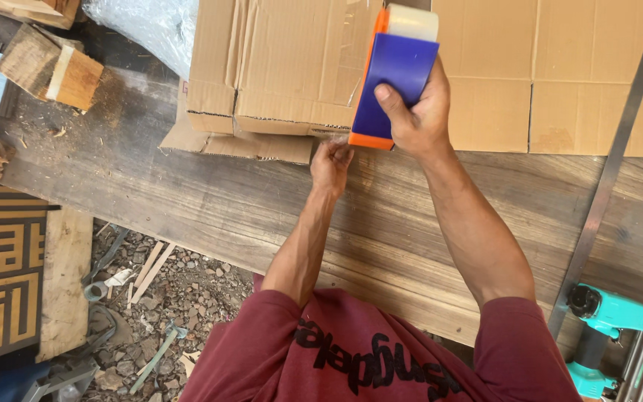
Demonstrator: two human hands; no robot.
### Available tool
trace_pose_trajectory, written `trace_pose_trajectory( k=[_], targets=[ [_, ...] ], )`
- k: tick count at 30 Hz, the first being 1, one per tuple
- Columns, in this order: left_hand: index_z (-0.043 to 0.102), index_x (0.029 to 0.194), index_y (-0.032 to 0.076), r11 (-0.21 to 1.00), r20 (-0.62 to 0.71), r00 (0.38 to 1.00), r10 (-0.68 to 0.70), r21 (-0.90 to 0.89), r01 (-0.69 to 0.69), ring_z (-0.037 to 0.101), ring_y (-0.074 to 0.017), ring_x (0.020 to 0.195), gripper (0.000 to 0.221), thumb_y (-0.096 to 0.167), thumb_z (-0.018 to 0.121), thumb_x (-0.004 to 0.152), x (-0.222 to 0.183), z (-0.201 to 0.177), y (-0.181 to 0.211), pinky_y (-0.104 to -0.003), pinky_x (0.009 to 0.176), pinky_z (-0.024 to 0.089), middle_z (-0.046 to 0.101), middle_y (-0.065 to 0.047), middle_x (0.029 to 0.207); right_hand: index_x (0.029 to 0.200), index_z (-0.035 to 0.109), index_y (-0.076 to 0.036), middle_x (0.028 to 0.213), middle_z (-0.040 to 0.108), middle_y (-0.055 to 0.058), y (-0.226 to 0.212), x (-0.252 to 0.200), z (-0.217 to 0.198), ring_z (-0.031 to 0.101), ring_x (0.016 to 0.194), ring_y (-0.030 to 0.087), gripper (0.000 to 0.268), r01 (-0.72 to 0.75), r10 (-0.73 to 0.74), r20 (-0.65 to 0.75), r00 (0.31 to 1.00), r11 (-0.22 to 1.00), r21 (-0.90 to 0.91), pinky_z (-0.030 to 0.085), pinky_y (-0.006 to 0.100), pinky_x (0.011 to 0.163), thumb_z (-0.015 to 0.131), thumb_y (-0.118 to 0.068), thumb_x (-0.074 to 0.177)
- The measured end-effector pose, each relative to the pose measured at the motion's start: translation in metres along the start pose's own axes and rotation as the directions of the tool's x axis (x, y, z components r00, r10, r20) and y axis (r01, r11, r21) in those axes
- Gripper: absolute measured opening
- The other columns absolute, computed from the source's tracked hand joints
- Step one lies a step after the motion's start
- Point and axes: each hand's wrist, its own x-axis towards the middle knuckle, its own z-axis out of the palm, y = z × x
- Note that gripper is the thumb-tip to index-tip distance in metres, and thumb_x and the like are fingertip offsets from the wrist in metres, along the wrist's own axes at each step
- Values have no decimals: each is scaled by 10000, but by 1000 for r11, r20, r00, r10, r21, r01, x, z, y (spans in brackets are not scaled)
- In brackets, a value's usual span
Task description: The person cuts sections of cardboard using a utility knife, folds them to create a custom-fit box around a bubble-wrapped item, and secures the package with blue packing tape using a tape dispenser.
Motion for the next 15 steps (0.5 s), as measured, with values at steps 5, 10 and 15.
trace_pose_trajectory(
  k=[5, 10, 15],
  targets=[
    [685, 847, 48, 993, -21, 997, -79, -87, 77, 683, -134, 791, 107, 21, 592, 893, 0, -9, -18, -425, 926, 576, 765, -146, 948, 1279, 488, -16, 1006, 565, 94, 8, 27, 8, 575, 871, 218, 481, 59, -59, 1, 998, 998, 21, 483, 331, 695, 716, -344, 1011],
    [660, 910, 65, 980, -13, 989, -144, -144, 141, 685, -194, 1000, 71, 33, 598, 921, 10, -20, -34, -424, 1021, 550, 746, -147, 1100, 1256, 545, -15, 1090, 596, 109, 10, 38, 24, 608, 972, 246, 446, 119, -114, 44, 992, 984, -136, 508, 372, 842, 692, -354, 1008],
    [615, 955, 65, 987, -96, 983, -155, -50, 151, 727, -240, 1043, 107, -36, 597, 922, 19, -11, -33, -374, 924, 590, 738, -113, 1005, 1232, 552, -8, 1087, 576, 119, 14, 39, 26, 588, 976, 264, 431, 167, -155, 82, 985, 969, -181, 490, 395, 862, 683, -355, 1011]
  ],
)
